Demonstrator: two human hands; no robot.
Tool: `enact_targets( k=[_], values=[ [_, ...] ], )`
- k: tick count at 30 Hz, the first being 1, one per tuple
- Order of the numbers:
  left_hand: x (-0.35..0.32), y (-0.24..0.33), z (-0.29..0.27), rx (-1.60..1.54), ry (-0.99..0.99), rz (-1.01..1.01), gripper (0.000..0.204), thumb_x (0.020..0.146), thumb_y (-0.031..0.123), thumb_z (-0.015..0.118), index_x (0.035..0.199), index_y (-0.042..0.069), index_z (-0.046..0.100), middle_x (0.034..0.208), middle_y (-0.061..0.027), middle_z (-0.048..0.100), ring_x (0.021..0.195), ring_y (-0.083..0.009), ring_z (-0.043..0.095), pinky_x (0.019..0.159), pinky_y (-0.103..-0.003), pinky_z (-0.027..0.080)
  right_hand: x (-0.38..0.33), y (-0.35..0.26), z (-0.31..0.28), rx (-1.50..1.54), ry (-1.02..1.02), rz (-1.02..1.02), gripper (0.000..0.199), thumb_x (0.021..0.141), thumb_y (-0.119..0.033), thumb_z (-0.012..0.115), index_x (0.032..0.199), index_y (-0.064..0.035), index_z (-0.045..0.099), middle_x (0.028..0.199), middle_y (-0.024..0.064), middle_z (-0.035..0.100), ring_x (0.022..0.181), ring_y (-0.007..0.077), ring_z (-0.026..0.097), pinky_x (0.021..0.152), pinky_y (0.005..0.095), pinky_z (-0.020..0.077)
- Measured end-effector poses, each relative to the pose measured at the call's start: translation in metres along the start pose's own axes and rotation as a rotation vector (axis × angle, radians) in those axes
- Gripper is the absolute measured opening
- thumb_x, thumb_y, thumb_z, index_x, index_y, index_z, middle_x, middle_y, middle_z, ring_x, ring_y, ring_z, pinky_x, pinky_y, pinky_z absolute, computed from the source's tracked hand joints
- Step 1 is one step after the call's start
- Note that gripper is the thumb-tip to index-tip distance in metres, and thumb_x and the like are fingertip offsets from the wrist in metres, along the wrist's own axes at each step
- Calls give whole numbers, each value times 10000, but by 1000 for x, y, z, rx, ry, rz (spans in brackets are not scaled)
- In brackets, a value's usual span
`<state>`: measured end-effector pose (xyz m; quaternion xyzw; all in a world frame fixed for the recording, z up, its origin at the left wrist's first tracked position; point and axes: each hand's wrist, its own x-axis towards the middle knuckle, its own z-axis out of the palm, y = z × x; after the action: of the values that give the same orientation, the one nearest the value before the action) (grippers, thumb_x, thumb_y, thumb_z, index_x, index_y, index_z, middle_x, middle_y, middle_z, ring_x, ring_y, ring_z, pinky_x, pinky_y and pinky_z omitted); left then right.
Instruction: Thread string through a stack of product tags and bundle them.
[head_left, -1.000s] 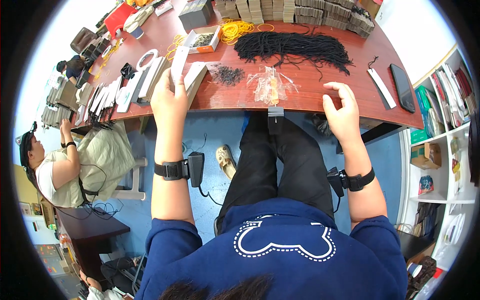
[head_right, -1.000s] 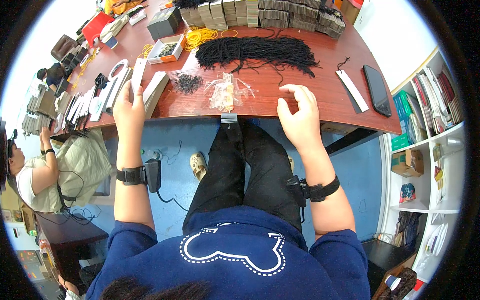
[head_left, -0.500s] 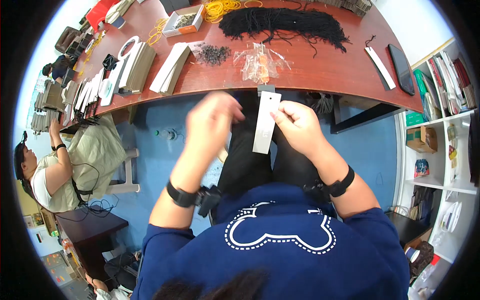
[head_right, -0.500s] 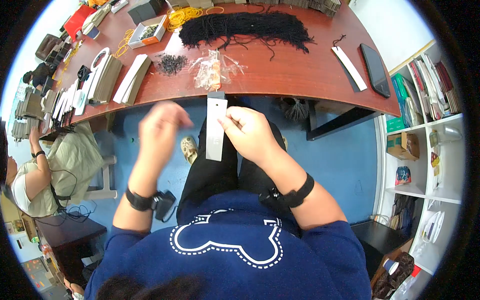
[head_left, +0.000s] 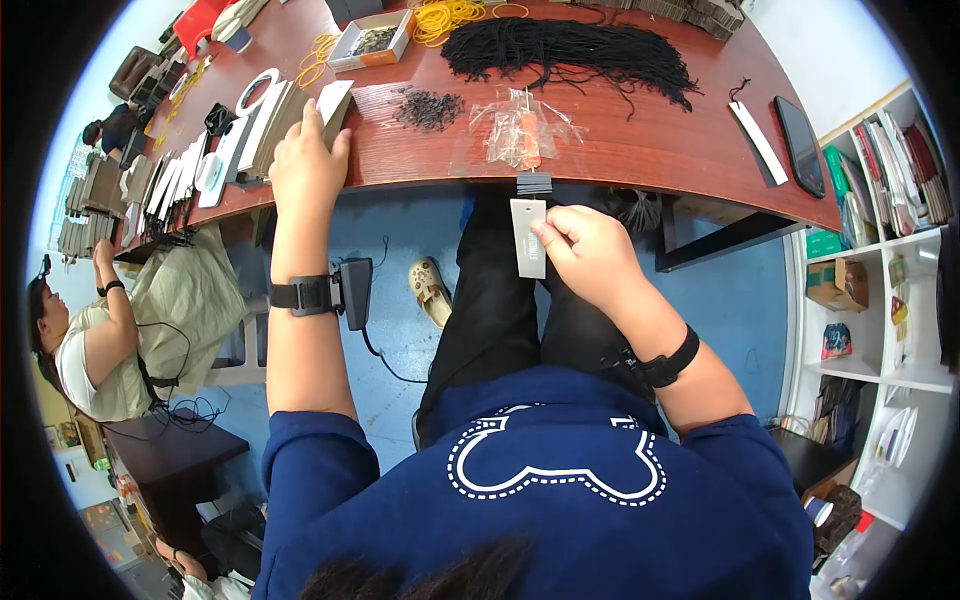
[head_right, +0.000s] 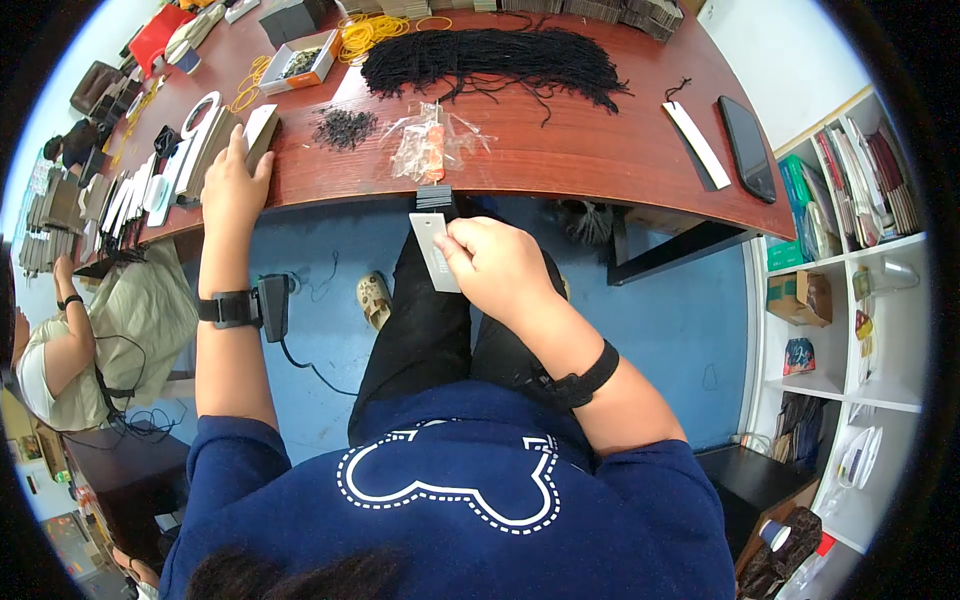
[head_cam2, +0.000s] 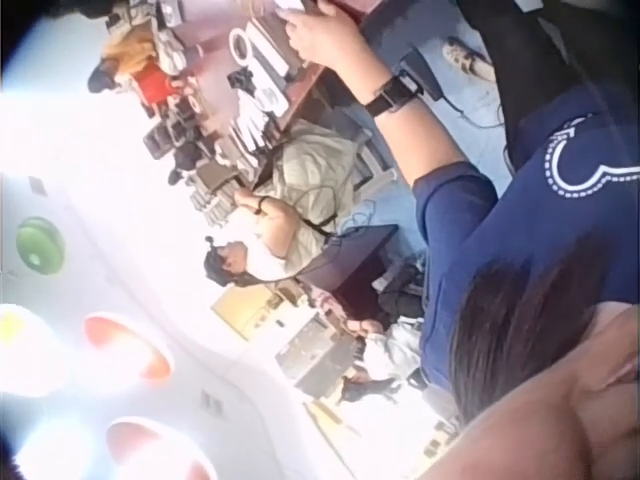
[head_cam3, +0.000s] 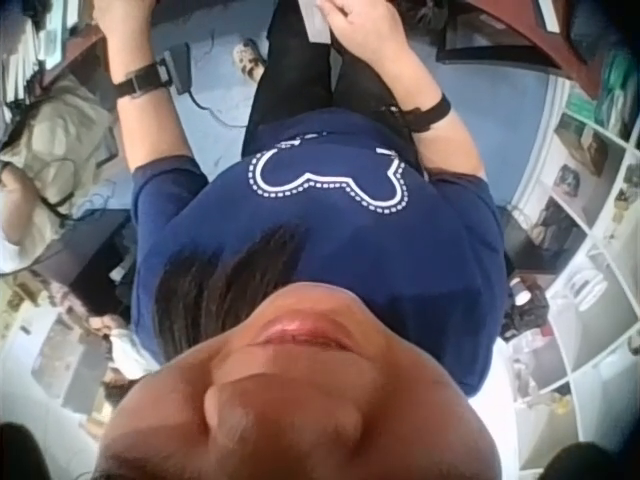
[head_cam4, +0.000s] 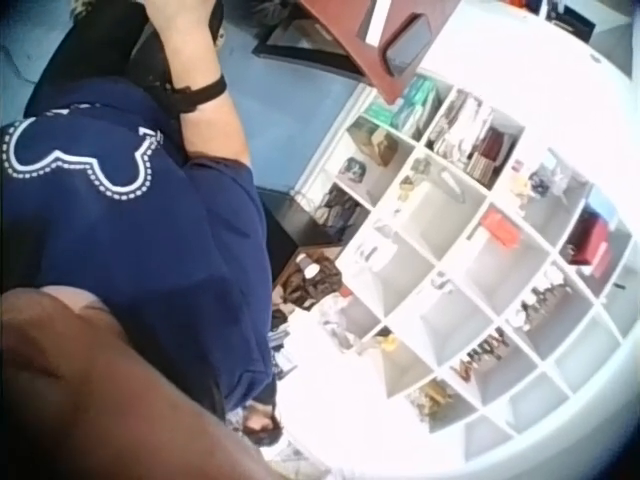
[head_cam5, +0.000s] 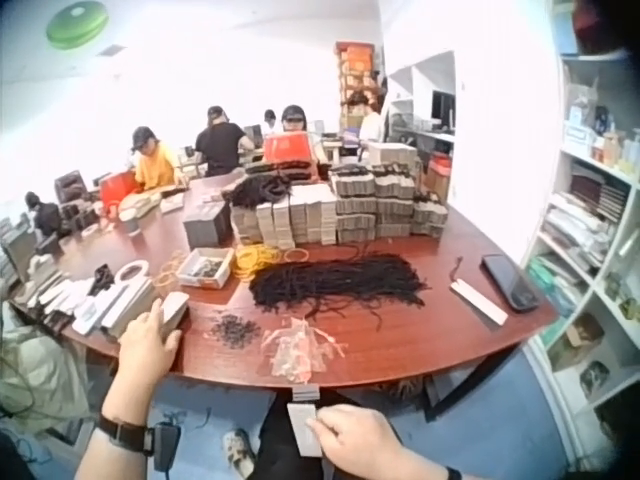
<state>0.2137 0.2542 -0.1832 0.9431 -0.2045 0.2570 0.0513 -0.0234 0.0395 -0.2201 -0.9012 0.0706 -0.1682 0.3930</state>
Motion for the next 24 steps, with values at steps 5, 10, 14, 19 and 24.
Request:
enact_targets(
  k=[5, 10, 14, 19, 24],
  values=[
    [-25, 48, -88, -778, 19, 203, 418, 870, 270, 574, 1180, -9, 546, 1120, -145, 613, 1056, -242, 566, 930, -340, 414, 2, 4, 5, 74, 65, 33, 201, 852, -218, 571, 778, -32, 581, 740, 143, 571, 693, 337, 561, 616, 378, 450],
    [-96, 107, -173, -2316, -717, 527, 543, 885, 416, 497, 1220, -11, 512, 1074, -140, 601, 1034, -259, 559, 880, -360, 440, 5, 12, -4, -24, -2, 46, 196, 850, -216, 583, 797, -30, 613, 735, 147, 585, 691, 320, 586, 611, 364, 462],
    [-117, 121, -202, -2426, -998, 789, 789, 760, 548, 564, 1246, -61, 445, 1159, -217, 530, 1070, -332, 528, 866, -398, 446, 7, 10, 6, -92, 112, 65, 203, 844, -236, 578, 788, -45, 619, 772, 159, 604, 721, 324, 601, 637, 400, 478],
    [-81, 125, -213, -2203, -1356, 1157, 1032, 614, 855, 296, 1172, 17, 520, 1074, -126, 607, 964, -313, 587, 736, -344, 488, 11, -2, -6, -195, 11, 99, 222, 823, -226, 616, 757, -14, 611, 704, 158, 591, 636, 305, 582, 590, 368, 454],
    [-64, 78, -109, -2671, -722, -715, 399, 986, 356, 313, 896, 59, 563, 673, -1, 435, 604, -137, 427, 573, -281, 414, 48, 16, -77, -314, 294, -198, 165, 785, -81, 563, 924, -70, 650, 866, 132, 597, 824, 316, 597, 727, 394, 486]
  ],
)
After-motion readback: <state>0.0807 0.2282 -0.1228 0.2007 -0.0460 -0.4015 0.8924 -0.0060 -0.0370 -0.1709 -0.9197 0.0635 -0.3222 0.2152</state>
